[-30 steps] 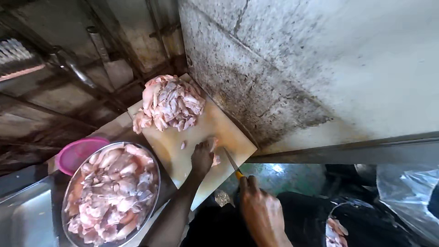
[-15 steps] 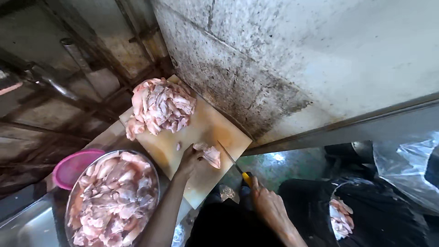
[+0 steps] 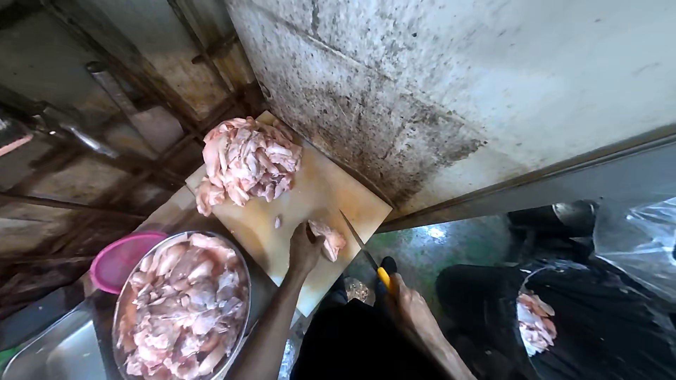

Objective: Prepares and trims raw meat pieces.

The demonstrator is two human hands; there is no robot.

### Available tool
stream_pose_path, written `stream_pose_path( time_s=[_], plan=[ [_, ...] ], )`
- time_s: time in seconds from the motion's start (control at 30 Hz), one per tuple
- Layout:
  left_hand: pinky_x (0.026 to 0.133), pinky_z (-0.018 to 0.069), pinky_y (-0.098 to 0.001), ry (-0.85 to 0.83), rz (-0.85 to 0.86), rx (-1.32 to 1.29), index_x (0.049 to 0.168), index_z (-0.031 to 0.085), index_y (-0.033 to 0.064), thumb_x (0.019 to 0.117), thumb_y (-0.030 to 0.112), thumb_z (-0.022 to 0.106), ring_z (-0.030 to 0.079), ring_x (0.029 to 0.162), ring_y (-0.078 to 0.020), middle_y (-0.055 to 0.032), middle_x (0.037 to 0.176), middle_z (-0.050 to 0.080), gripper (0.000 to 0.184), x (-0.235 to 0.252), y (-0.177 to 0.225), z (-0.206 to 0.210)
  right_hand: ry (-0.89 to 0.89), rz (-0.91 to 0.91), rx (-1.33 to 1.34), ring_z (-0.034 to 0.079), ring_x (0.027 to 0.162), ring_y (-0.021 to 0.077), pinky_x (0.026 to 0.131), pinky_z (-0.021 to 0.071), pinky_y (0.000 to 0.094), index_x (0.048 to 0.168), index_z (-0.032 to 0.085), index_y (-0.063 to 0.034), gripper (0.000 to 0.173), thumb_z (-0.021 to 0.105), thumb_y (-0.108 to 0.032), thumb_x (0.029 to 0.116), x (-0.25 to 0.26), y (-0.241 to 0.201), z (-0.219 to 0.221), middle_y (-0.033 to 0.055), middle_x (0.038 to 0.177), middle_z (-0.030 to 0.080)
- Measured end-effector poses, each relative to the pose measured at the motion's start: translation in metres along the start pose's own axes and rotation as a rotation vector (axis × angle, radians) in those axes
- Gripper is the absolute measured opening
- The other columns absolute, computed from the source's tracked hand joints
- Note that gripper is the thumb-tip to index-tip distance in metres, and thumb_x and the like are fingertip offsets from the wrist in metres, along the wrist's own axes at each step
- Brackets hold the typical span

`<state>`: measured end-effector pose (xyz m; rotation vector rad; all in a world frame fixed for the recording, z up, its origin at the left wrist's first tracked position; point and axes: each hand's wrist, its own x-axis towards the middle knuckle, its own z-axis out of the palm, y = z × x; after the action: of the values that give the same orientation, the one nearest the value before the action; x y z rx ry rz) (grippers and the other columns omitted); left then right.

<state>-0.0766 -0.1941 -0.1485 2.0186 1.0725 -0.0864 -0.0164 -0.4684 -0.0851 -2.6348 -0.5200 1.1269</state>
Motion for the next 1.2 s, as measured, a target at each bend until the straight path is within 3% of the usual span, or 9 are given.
stream_pose_path(
  time_s=[0.13,0.33,0.47,0.7,0.83,0.97,1.1,1.2],
  plan=[
    [0.099,0.0556,-0.0474,0.152,-0.011,-0.131,0.14,0.052,-0.0003,0.0914,0.024,0.076,0.066,0.111,-0.0275,-0.0191,0.126,0.064,0.06,-0.012,-0.002,0.016,0.029,-0.148,0.061,0.072,0.082,0.0306,0.074,0.0591,0.0511,0.135,0.054,-0.0127,0.042,0.047,-0.04,0.105,0.002,-0.001,0.008,0.0114,0.09,0.071],
    [0.083,0.0597,-0.0419,0.331,0.039,-0.122,0.121,0.058,0.0004,0.0947,0.021,0.071,0.067,0.091,-0.0228,-0.0154,0.112,0.061,0.036,-0.023,0.004,0.03,-0.055,-0.211,0.011,0.072,0.089,0.0338,0.078,0.0586,0.0533,0.137,0.053,-0.0124,0.043,0.043,-0.04,0.1061,0.026,-0.033,0.013,0.0138,0.096,0.071],
    [0.077,0.0609,-0.0379,0.342,0.158,-0.048,0.119,0.066,0.0055,0.0956,0.014,0.069,0.066,0.087,-0.0203,-0.0137,0.112,0.06,0.025,-0.019,-0.002,0.04,-0.106,-0.177,-0.014,0.073,0.093,0.0353,0.08,0.0587,0.0547,0.139,0.051,-0.0136,0.043,0.041,-0.039,0.1067,0.038,-0.04,0.024,0.0148,0.1,0.072],
    [0.073,0.0598,-0.0392,0.33,0.161,-0.034,0.118,0.066,0.0056,0.0935,0.012,0.071,0.064,0.082,-0.0217,-0.0147,0.112,0.058,0.026,-0.015,-0.004,0.045,-0.179,-0.097,-0.101,0.073,0.091,0.037,0.078,0.0593,0.0541,0.134,0.052,-0.0095,0.04,0.042,-0.037,0.1066,0.011,-0.015,0.02,0.0174,0.097,0.071],
    [0.071,0.0602,-0.0376,0.332,0.2,-0.018,0.115,0.068,0.0033,0.0913,0.007,0.073,0.065,0.079,-0.021,-0.0149,0.113,0.062,0.025,-0.013,-0.004,0.042,-0.251,-0.137,-0.038,0.072,0.093,0.035,0.082,0.0585,0.0519,0.135,0.051,-0.007,0.039,0.042,-0.033,0.1081,0.034,-0.046,0.015,0.0177,0.099,0.07],
    [0.072,0.06,-0.0353,0.351,0.181,-0.001,0.111,0.07,0.0024,0.0888,0.006,0.073,0.065,0.079,-0.019,-0.0137,0.108,0.063,0.023,-0.009,-0.007,0.041,-0.18,-0.174,-0.018,0.072,0.09,0.0339,0.079,0.0591,0.0515,0.128,0.054,-0.0084,0.034,0.046,-0.034,0.1083,0.065,-0.068,0.032,0.0156,0.096,0.069],
    [0.065,0.0575,-0.0345,0.36,0.175,0.013,0.109,0.07,0.0049,0.089,0.008,0.074,0.062,0.073,-0.018,-0.0119,0.105,0.062,0.021,-0.011,-0.007,0.043,-0.274,-0.119,-0.041,0.073,0.09,0.036,0.08,0.0594,0.0529,0.14,0.047,-0.0086,0.042,0.043,-0.034,0.1077,0.029,-0.028,0.031,0.0173,0.098,0.07],
    [0.064,0.0573,-0.0334,0.376,0.192,0.003,0.11,0.07,0.0055,0.0904,0.011,0.074,0.062,0.072,-0.0164,-0.0113,0.105,0.062,0.02,-0.009,-0.011,0.046,-0.311,-0.106,0.008,0.073,0.09,0.0347,0.081,0.0591,0.0512,0.14,0.047,-0.0067,0.042,0.044,-0.032,0.1077,0.027,-0.025,0.035,0.0178,0.098,0.07]
  ],
)
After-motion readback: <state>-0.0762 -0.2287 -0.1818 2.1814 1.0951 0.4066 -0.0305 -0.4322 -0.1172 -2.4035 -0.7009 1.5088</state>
